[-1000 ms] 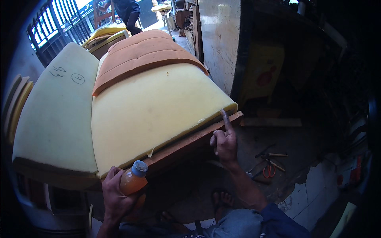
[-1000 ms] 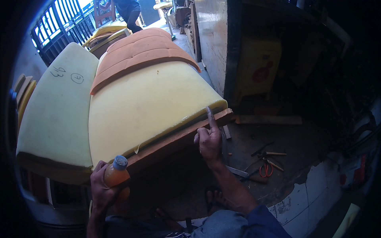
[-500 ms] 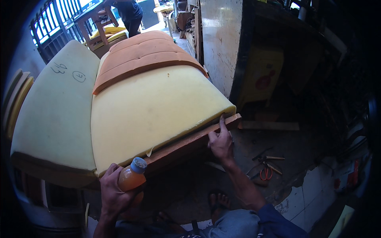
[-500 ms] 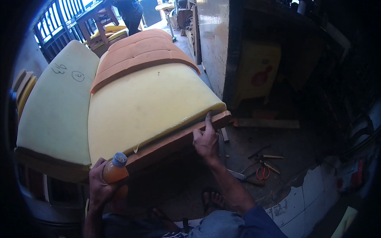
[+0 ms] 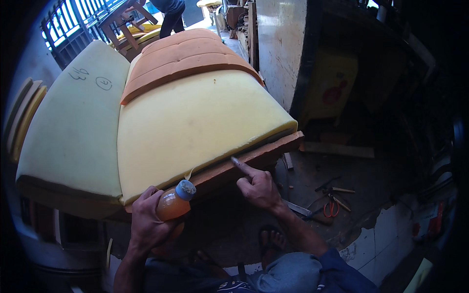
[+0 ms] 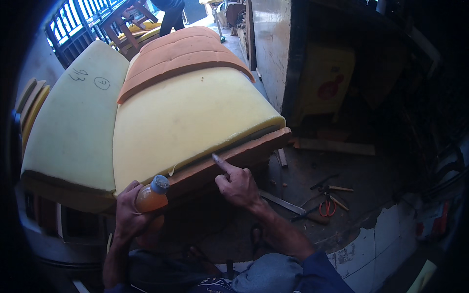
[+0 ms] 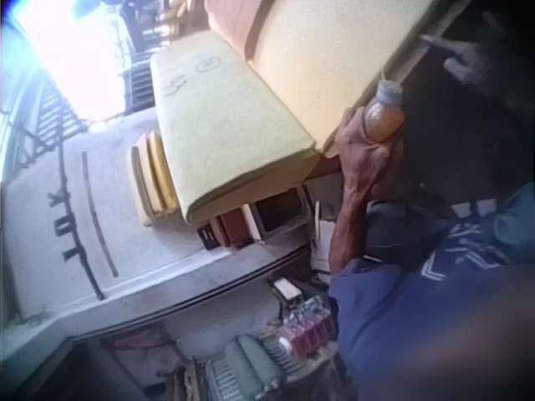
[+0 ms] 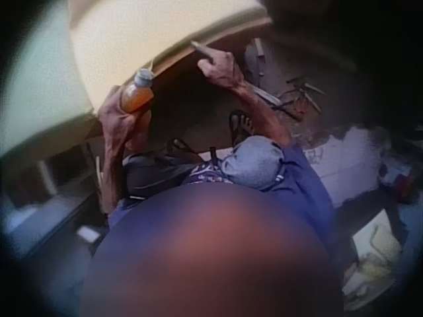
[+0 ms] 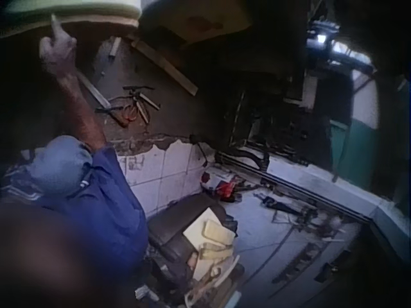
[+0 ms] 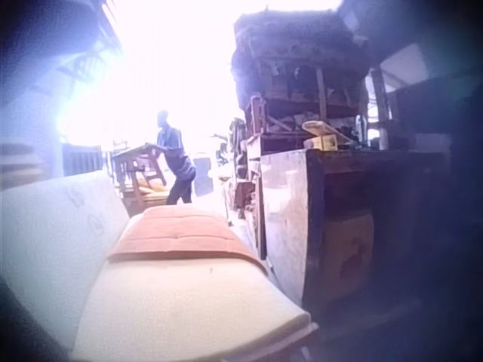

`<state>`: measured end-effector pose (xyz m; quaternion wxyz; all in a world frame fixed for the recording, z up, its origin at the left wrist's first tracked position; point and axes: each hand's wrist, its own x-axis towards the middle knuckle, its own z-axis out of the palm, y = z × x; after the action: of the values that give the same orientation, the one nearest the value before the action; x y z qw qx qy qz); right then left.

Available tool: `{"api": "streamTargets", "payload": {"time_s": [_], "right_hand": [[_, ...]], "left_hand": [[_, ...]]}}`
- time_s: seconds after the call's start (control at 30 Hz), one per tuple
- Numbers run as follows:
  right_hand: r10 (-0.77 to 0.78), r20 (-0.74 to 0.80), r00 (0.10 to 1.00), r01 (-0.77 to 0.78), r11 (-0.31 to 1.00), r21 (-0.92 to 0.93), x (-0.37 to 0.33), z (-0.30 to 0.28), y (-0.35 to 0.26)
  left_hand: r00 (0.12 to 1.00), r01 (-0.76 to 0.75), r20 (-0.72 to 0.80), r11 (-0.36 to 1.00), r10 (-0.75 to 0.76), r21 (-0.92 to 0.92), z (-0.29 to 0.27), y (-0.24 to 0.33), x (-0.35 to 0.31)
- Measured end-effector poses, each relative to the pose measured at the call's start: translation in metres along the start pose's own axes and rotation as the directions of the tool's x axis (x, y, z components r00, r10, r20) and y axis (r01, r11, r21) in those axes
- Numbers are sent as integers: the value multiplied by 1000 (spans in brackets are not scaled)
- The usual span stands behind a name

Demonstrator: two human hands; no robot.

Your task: The person uses a staple gun to attach a brown fabric strip to the edge of a large yellow foam cushion. They then apply glue from a bottle along the seam and press the fabric into place by hand.

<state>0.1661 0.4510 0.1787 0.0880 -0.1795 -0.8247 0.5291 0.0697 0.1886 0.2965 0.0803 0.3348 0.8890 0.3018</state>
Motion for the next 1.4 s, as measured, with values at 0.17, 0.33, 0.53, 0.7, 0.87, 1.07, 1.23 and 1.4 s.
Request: {"api": "streamTargets", "payload": {"time_s": [0.17, 0.33, 0.53, 0.7, 0.87, 1.07, 1.23, 1.4], "right_hand": [[-178, 240, 954, 37, 869, 494, -33, 5, -33], [-329, 390, 860, 32, 798, 602, -35, 19, -59], [-323, 367, 873, 39, 794, 607, -39, 32, -52], [-582, 328, 744, 320, 742, 590, -43, 45, -51], [-318, 114, 941, 106, 599, 794, -30, 36, -29], [113, -321, 940, 174, 650, 739, 11, 17, 21], [-23, -97, 995, 56, 934, 354, 2, 56, 14], [55, -464, 884, 236, 805, 544, 11, 39, 22]], "left_hand": [[999, -50, 12, 998, 50, 34, 4, -2, -1], [997, -72, 4, 997, 72, -10, 3, -5, -1], [998, -58, 0, 997, 58, 42, 1, -2, -9], [999, 31, -43, 970, -21, 240, 0, -3, -12], [995, 42, -93, 973, -22, 226, -5, 0, -20], [981, 59, -189, 989, -32, 139, -19, 8, -26], [986, 48, -168, 987, -23, 152, -19, 6, -20], [986, 42, -165, 991, -21, 129, -22, 1, -25]]}}
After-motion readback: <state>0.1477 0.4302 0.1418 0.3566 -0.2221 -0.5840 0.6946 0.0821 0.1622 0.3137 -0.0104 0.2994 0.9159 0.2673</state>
